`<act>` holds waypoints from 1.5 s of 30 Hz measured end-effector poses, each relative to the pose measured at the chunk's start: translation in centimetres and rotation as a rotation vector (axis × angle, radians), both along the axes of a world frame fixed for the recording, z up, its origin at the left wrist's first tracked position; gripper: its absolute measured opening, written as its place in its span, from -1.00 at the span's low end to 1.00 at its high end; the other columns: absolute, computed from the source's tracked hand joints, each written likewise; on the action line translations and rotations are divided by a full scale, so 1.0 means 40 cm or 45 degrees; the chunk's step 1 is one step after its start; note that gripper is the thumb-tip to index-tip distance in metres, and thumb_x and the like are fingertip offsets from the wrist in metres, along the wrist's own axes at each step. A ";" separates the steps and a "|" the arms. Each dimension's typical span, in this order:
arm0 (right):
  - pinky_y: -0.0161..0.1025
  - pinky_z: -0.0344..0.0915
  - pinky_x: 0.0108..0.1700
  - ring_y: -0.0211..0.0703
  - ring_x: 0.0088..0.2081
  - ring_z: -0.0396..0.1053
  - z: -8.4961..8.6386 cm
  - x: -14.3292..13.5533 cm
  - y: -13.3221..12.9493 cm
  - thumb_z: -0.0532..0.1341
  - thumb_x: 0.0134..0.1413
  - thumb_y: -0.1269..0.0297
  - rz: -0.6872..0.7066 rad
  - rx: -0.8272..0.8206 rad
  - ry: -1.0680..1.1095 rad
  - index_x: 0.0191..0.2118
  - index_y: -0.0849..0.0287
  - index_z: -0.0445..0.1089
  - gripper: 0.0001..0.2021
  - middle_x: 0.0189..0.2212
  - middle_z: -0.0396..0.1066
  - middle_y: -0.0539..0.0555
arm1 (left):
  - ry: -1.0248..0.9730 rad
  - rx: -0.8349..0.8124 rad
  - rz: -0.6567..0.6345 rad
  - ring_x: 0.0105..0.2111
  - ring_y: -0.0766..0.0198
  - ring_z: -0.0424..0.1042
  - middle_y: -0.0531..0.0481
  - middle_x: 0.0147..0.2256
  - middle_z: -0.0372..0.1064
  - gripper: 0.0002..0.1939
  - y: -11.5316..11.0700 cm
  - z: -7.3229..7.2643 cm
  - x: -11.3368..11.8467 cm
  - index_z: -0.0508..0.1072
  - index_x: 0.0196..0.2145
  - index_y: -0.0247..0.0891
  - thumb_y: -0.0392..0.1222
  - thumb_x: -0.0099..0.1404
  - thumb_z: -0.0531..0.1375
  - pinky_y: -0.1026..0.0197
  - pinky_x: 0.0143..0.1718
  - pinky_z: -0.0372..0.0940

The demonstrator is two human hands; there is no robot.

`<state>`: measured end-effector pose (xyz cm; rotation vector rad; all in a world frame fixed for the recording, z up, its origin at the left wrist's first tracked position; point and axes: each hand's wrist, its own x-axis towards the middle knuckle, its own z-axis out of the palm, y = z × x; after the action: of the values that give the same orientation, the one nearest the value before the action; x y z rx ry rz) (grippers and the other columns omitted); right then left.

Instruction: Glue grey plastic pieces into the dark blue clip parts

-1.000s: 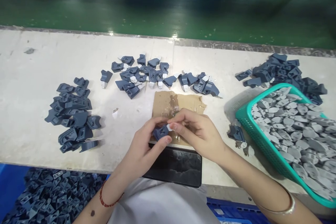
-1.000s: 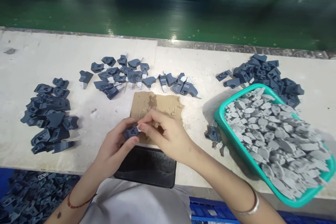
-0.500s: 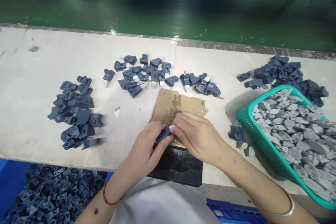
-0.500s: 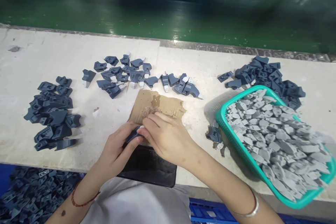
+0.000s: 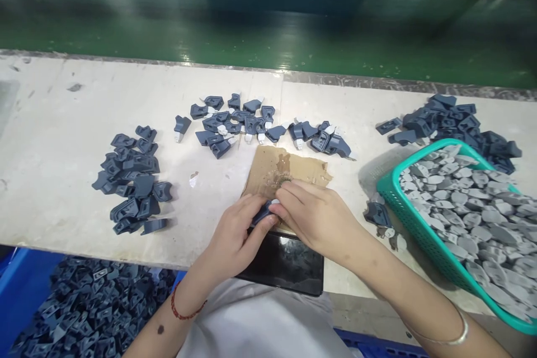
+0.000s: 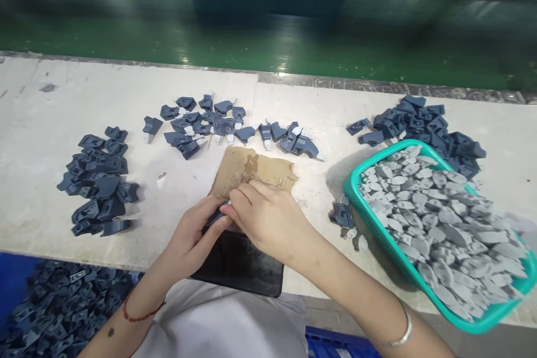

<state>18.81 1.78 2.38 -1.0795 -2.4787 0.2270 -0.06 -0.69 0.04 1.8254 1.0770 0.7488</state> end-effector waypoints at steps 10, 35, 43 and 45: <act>-0.24 0.25 -0.30 -0.18 -0.38 0.38 0.048 0.110 0.000 -0.06 0.48 0.25 -0.251 -0.137 0.501 -0.37 0.12 0.38 -0.61 -0.44 0.44 0.03 | -0.120 0.484 0.025 -0.10 0.16 0.42 -0.08 -0.11 0.49 -0.74 0.001 0.031 -0.024 0.42 0.04 -0.20 -0.34 0.42 0.18 0.12 -0.02 0.32; -0.07 0.25 -0.41 0.04 -0.48 0.40 0.061 0.344 -0.014 0.14 0.16 0.24 -1.257 -0.760 -0.454 -0.42 0.02 0.30 -0.87 -0.35 0.54 0.26 | 0.568 0.260 0.699 -0.21 0.16 0.47 -0.23 0.13 0.38 -0.64 0.065 0.018 -0.087 0.40 0.17 -0.24 -0.19 0.45 0.16 0.04 -0.10 0.41; -0.03 0.27 -0.42 0.07 -0.43 0.49 0.049 0.388 -0.014 0.31 0.08 0.07 -1.224 -0.835 -0.261 -0.37 -0.08 0.45 -0.89 -0.27 0.58 0.29 | 0.617 0.508 0.049 0.16 -0.02 0.33 -0.17 0.20 0.42 -0.72 0.019 0.025 -0.076 0.47 0.10 -0.24 -0.24 0.48 0.13 -0.13 0.22 0.28; -0.05 0.26 -0.45 0.02 -0.48 0.45 0.045 0.398 -0.020 0.31 0.07 0.08 -1.219 -0.821 -0.251 -0.37 -0.11 0.44 -0.91 -0.30 0.57 0.26 | 0.612 0.439 -0.031 0.17 -0.01 0.32 -0.16 0.23 0.40 -0.70 0.005 0.024 -0.071 0.44 0.13 -0.27 -0.22 0.50 0.11 -0.12 0.21 0.31</act>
<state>34.72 0.97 4.17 -2.4918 -1.7555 0.6469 -2.90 -0.49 1.01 2.3896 1.2809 0.5116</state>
